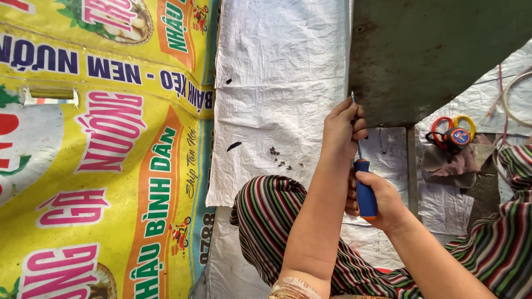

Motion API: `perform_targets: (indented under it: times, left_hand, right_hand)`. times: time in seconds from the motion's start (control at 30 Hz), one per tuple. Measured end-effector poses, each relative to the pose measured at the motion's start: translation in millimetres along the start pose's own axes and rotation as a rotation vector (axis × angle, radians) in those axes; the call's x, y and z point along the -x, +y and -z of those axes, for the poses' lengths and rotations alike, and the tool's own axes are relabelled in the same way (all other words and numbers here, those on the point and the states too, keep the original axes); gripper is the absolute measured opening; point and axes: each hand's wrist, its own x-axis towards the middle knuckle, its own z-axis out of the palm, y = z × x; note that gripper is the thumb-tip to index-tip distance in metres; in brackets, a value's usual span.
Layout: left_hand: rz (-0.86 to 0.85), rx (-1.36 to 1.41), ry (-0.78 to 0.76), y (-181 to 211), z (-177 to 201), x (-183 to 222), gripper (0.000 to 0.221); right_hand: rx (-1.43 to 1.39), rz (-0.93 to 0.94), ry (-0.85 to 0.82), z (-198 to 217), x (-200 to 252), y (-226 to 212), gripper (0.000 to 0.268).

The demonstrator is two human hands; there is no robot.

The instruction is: Using a screwdriver to align or fasten components of a metal frame while sitting on a tarp.

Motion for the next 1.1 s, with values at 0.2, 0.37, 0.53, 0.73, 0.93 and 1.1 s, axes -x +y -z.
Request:
perform_targets:
  times: [0.2, 0.37, 0.53, 0.73, 0.93, 1.1]
  left_hand:
    - [0.014, 0.039, -0.072, 2.5, 8.9, -4.5, 0.035]
    - [-0.033, 0.023, -0.03, -6.2, 7.5, -11.4, 0.029]
    - [0.06, 0.188, -0.132, -11.1, 12.7, -25.9, 0.027]
    - [0.095, 0.257, -0.196, -4.6, 15.3, -14.5, 0.028]
    - [-0.028, -0.006, 0.055, -14.6, 1.0, -17.4, 0.036]
    - [-0.082, -0.096, 0.128, -10.4, -1.5, -13.4, 0.037]
  right_hand:
    - [1.196, 0.181, 0.471, -22.8, -11.1, -4.5, 0.041]
    - [1.549, 0.017, 0.582, -32.2, -2.0, -19.1, 0.045]
    - [0.165, 0.058, -0.171, -5.8, 8.1, -7.6, 0.041]
    - [-0.208, -0.048, -0.408, 10.3, 7.4, 13.6, 0.021]
    - [1.023, 0.286, 0.54, -7.3, 5.5, 15.9, 0.02]
    - [1.15, 0.266, 0.434, -16.6, 17.4, 10.7, 0.04]
